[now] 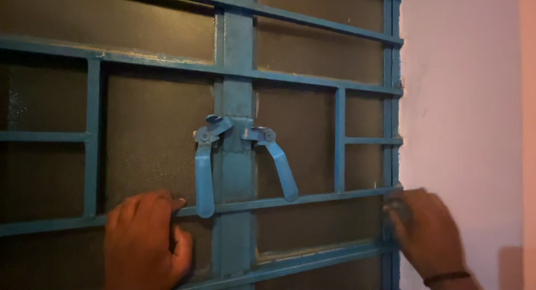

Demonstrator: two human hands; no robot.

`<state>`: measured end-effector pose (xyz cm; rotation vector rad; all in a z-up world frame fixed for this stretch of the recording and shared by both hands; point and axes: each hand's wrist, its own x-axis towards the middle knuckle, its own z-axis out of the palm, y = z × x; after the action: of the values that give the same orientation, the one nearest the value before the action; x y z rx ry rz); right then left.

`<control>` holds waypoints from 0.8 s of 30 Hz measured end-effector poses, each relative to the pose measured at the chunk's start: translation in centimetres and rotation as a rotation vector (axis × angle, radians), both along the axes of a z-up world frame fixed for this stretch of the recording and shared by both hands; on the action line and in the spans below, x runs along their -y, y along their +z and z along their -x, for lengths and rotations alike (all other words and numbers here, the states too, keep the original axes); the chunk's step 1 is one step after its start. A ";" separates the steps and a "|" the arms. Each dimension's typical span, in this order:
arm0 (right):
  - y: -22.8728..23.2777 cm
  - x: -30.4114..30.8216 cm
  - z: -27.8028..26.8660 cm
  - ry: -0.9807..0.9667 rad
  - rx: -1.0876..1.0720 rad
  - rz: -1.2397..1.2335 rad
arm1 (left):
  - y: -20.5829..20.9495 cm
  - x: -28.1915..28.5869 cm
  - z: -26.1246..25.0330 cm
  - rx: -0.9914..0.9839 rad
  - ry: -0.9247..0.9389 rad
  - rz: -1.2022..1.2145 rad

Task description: The person wipes the panes and frame of a barred window using a cloth by hand, moving from the top panes to the bottom panes and the central latch.

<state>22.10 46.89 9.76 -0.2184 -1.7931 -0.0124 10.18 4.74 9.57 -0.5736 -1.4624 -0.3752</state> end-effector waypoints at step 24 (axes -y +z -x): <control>-1.5 -1.0 0.8 -0.149 0.227 -0.218 | 0.1 -0.2 -0.8 0.071 -0.017 -0.035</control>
<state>21.27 47.90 8.21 -0.1996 -1.9801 -0.3499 10.95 4.92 9.65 -0.5494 -1.5172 -0.4378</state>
